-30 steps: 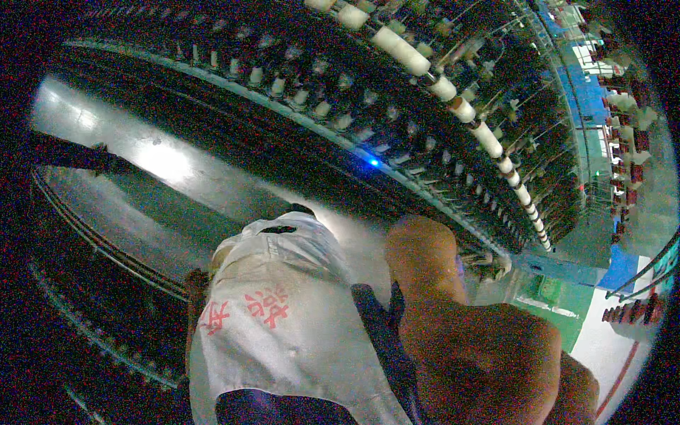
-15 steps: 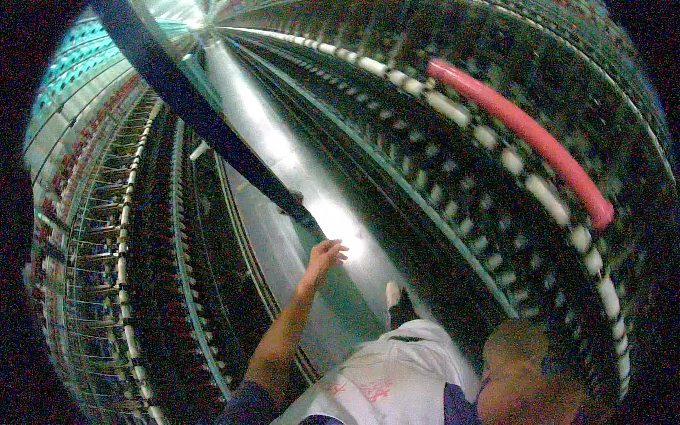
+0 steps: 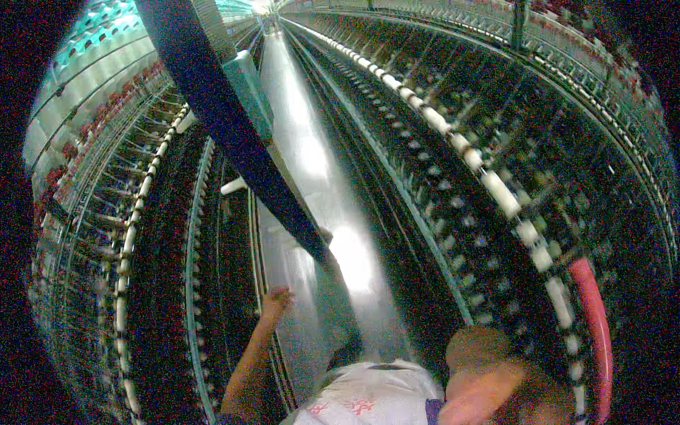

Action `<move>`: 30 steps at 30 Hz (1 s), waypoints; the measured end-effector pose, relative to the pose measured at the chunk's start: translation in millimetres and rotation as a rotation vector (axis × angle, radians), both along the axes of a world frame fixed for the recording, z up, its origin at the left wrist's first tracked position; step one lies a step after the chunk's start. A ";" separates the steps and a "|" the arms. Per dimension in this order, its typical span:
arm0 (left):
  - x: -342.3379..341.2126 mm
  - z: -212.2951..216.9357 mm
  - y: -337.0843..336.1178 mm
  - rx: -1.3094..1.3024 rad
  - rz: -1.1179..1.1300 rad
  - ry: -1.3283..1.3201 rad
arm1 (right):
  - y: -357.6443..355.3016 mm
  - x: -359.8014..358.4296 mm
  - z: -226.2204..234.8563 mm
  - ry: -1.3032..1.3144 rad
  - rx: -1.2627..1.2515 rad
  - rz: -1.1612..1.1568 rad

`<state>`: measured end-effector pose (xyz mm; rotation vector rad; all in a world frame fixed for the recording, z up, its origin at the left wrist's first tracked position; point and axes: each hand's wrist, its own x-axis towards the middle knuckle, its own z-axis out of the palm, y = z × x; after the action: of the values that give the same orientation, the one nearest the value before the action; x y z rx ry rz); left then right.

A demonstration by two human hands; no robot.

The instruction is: The person walks along a row of textile spinning machines and repeatedly stops to adjust or repair individual spindles. They use a small handheld tool to manipulate components on the machine, then move to the next spindle and repeat the process.

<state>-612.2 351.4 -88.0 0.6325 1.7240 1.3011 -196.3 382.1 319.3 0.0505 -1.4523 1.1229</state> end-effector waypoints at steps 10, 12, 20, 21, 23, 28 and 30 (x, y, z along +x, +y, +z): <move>-110.1 7.7 264.3 0.307 -0.536 0.569 | 109.6 -154.2 61.0 -0.113 -0.434 0.005; -111.0 17.8 334.3 0.219 -0.457 0.687 | 171.5 -198.0 37.3 0.238 0.113 0.055; -163.2 -3.5 580.2 0.158 0.251 0.227 | 378.1 -285.7 -64.1 -0.269 0.477 -0.514; -170.6 -9.5 597.7 0.126 0.337 0.156 | 412.0 -298.1 -80.2 -0.427 0.491 -0.536; -196.4 -13.0 629.8 -0.051 0.336 0.081 | 489.5 -333.7 -118.6 -0.873 0.427 -0.353; -263.1 -29.6 643.4 0.076 0.345 0.320 | 622.8 -469.8 -215.1 -0.957 0.202 -0.221; -295.3 -38.8 645.6 -0.223 0.354 0.538 | 673.3 -507.5 -230.5 -1.062 0.234 -0.101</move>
<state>-907.5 997.0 -126.8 0.5984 2.4741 1.2100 -703.8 1055.4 88.8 -0.5235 -2.4824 0.9032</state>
